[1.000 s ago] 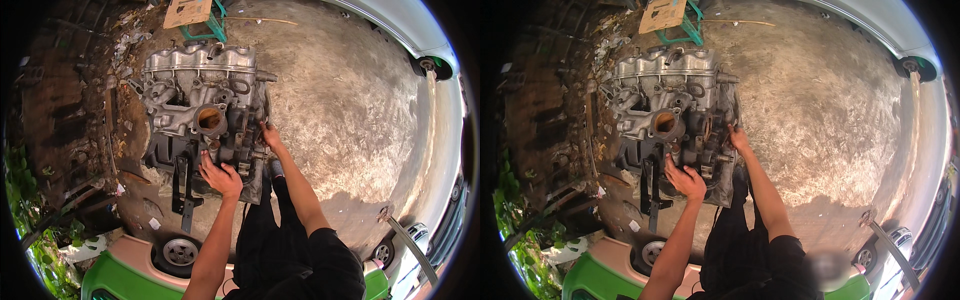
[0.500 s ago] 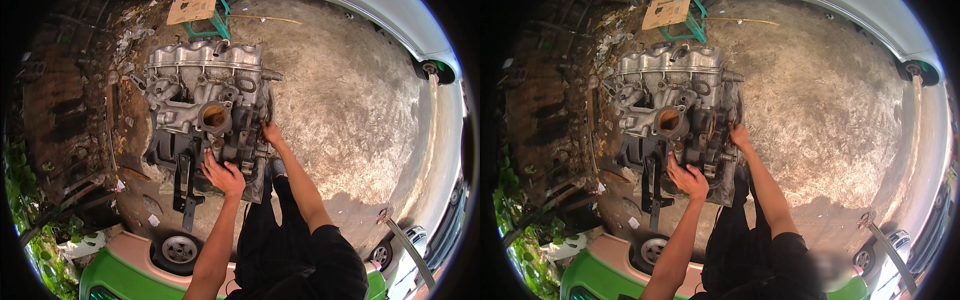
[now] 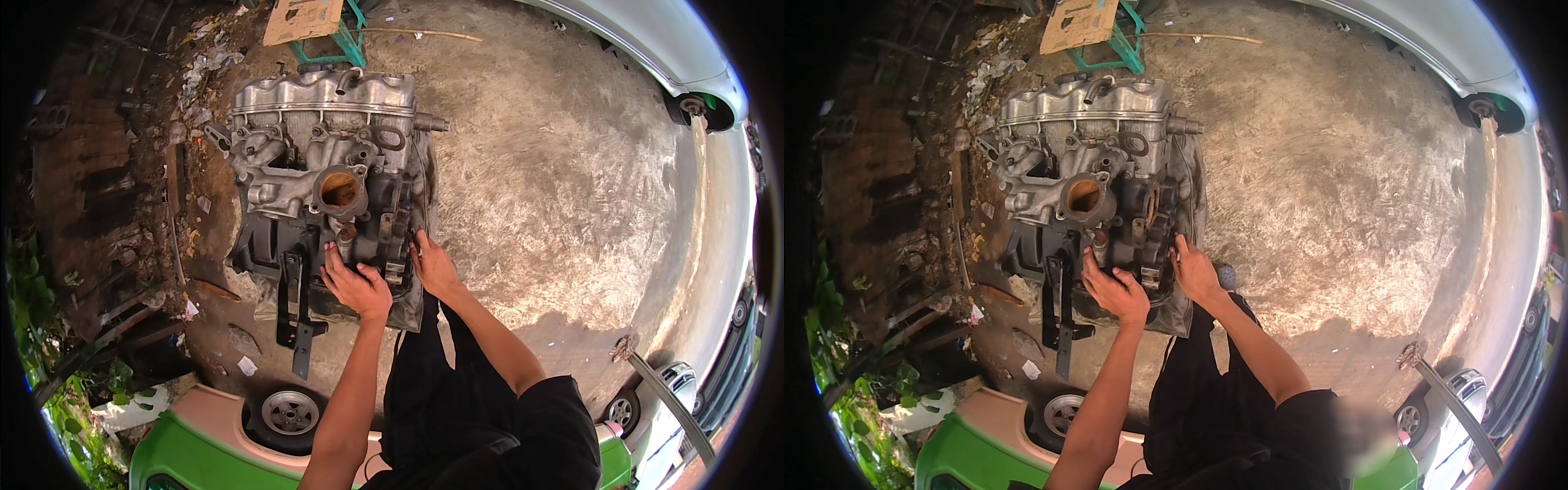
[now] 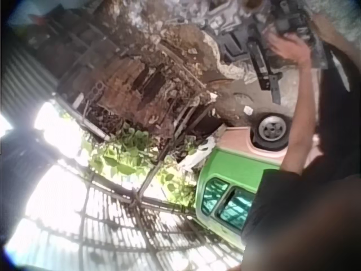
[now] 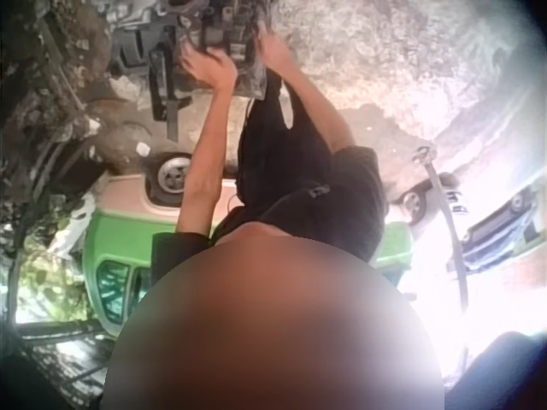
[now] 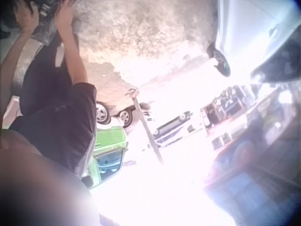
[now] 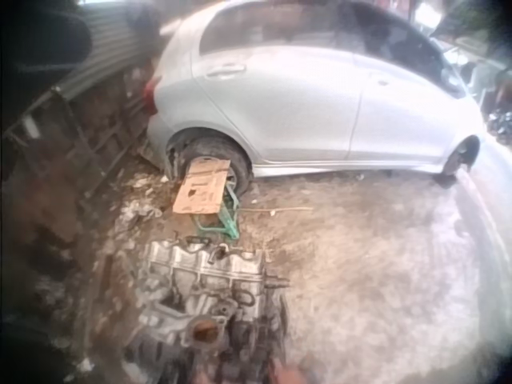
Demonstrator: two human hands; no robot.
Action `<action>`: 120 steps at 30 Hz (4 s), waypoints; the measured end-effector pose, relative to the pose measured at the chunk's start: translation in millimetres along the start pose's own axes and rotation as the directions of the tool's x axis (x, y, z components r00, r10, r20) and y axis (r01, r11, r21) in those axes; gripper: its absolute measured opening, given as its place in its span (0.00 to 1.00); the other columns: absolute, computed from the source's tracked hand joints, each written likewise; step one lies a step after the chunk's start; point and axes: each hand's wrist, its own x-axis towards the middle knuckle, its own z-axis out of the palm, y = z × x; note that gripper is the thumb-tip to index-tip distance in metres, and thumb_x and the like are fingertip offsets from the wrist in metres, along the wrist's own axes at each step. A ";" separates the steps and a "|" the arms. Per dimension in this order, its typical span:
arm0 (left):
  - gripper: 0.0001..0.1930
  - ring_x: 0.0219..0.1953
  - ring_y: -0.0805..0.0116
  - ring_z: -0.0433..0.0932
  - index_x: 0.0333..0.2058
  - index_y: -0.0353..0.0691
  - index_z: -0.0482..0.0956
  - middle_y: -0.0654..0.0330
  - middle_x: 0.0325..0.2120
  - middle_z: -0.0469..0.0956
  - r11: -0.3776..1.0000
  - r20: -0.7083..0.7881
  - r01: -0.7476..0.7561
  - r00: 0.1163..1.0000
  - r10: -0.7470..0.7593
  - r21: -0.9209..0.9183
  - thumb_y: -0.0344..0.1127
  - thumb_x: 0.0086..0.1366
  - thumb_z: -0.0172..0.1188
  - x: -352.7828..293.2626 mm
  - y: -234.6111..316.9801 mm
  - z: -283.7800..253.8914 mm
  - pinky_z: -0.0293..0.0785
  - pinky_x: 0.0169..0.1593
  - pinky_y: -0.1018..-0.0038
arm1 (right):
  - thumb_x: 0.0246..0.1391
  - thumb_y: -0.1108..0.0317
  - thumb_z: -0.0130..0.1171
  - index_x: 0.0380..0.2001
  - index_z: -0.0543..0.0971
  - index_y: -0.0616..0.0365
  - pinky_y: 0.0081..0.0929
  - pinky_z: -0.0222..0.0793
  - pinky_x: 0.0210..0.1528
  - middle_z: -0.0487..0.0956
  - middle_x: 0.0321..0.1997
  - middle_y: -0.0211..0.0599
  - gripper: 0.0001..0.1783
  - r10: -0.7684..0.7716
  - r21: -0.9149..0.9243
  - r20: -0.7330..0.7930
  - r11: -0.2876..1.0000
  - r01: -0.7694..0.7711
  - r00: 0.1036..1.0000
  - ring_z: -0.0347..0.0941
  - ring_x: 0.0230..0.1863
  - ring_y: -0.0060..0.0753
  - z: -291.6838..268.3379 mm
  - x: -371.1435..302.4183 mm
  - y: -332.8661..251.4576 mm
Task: The person works on a car engine placed on the ground, using a wrench to tighten bolts on the engine block. The person repeatedly turns the wrench on several bolts while stabilizing the engine with the other hand.
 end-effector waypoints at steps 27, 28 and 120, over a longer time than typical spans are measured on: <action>0.27 0.65 0.45 0.66 0.65 0.33 0.60 0.45 0.63 0.65 1.000 0.003 0.016 1.000 -0.016 0.020 0.39 0.70 0.38 -1.0 -2.4 -0.3 0.53 0.67 0.43 | 0.68 0.50 0.50 0.34 0.79 0.69 0.38 0.72 0.26 0.81 0.22 0.49 0.27 0.527 0.379 0.098 0.764 -0.521 0.844 0.80 0.22 0.44 21.4 83.0 72.5; 0.27 0.65 0.45 0.66 0.65 0.33 0.60 0.45 0.63 0.65 1.000 0.006 0.015 1.000 -0.015 0.014 0.39 0.70 0.38 -1.3 -2.1 0.4 0.52 0.68 0.43 | 0.67 0.49 0.51 0.34 0.79 0.69 0.41 0.73 0.30 0.81 0.24 0.53 0.28 0.546 0.332 0.073 0.776 -0.537 0.835 0.80 0.27 0.49 25.6 86.1 76.2; 0.27 0.62 0.41 0.67 0.65 0.31 0.58 0.44 0.62 0.66 1.000 -0.015 -0.027 1.000 0.027 0.013 0.38 0.70 0.41 -1.2 -1.9 -0.5 0.56 0.66 0.44 | 0.58 0.60 0.53 0.45 0.78 0.73 0.54 0.72 0.47 0.78 0.37 0.72 0.23 0.341 -0.004 0.054 0.940 -0.341 0.939 0.76 0.45 0.70 8.1 110.6 61.5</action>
